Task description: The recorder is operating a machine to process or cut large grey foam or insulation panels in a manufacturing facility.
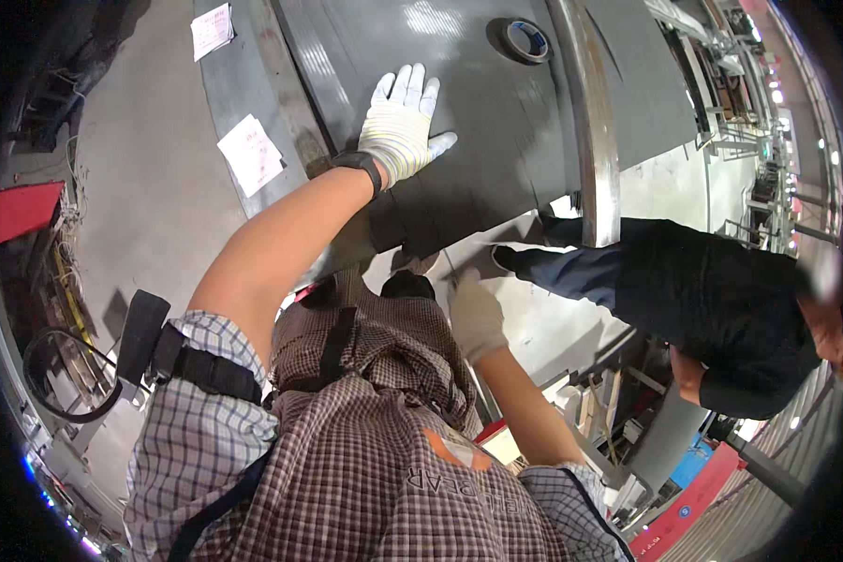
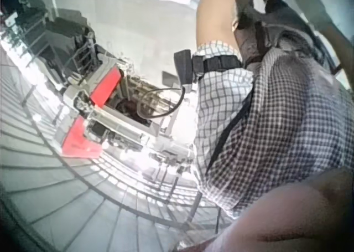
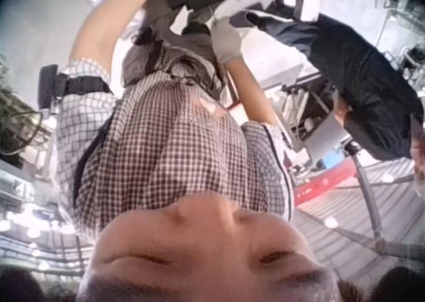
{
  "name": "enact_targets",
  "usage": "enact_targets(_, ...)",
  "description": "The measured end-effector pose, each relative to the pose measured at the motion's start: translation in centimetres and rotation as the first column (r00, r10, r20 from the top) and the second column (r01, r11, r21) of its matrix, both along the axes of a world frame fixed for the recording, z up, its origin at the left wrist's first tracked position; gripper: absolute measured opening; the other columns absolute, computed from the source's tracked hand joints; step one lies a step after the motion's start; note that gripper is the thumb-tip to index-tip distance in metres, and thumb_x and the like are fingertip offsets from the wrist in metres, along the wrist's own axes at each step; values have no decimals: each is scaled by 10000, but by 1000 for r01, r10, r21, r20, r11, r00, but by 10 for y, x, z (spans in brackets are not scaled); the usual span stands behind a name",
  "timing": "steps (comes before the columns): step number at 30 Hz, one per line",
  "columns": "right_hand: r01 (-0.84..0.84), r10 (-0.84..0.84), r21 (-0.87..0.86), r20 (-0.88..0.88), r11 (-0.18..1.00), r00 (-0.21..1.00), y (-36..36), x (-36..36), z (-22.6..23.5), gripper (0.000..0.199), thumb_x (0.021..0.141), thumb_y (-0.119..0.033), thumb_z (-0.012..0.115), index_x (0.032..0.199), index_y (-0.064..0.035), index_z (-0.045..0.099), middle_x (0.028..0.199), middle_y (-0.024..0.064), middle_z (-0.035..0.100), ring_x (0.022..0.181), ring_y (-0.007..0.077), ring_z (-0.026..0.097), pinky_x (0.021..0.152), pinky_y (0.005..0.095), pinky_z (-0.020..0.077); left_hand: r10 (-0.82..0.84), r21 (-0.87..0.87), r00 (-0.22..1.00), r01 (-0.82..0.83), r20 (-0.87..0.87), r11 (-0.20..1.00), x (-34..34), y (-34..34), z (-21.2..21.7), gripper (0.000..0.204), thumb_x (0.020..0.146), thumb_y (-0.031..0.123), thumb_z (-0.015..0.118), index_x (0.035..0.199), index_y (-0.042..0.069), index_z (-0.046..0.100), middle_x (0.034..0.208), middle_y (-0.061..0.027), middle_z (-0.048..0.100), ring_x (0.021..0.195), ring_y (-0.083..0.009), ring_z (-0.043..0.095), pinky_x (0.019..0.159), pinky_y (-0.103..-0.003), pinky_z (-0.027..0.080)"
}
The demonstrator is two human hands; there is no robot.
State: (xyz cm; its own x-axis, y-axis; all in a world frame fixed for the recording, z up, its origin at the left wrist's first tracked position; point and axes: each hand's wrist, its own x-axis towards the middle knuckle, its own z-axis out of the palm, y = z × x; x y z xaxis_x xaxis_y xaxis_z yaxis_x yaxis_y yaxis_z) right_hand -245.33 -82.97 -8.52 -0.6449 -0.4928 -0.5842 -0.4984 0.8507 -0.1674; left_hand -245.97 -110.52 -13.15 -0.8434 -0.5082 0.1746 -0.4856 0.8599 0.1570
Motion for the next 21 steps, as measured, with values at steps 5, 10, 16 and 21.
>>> enact_targets(5, -78, 78, -140, -1, 987, 997, 21, 2, -8, 310, 1021, -284, 495, 1068, 21, 523, 909, 288, 690, 892, 476, 671, 769, 560, 512, -6, -2, 998, 5, -69, 1000, -3, 1, 6, 886, 913, 599, 583, 1516, -17, 379, 1579, -263, 337, 1488, -383, 290, 1221, -513, 199)
enact_targets(10, 20, -20, -14, -18, 1000, 1000, 6, -6, -43, 298, 1014, -282, 523, 1084, 8, 531, 956, 277, 703, 926, 467, 675, 769, 553, 518, -13, -30, 1000, 13, -4, 999, -6, 3, 4, 897, 909, 615, 578, 1514, -18, 380, 1570, -258, 357, 1480, -383, 307, 1215, -512, 208)
enact_targets(16, -99, 96, -103, -32, 990, 995, 15, -15, -90, 357, 1012, -326, 535, 1164, -5, 498, 929, 273, 707, 904, 457, 689, 764, 556, 530, -29, -100, 998, 23, -64, 995, -13, 1, 1, 884, 915, 616, 569, 1517, -4, 383, 1574, -254, 363, 1469, -388, 332, 1209, -527, 215)
enact_targets(21, 19, -24, -113, -43, 993, 999, 12, 0, -91, 362, 1026, -348, 511, 1173, -17, 499, 869, 265, 705, 867, 443, 691, 744, 548, 534, -20, -133, 1000, 20, -4, 991, -5, 2, -10, 866, 931, 624, 535, 1523, 11, 379, 1574, -253, 367, 1467, -390, 336, 1208, -528, 217)
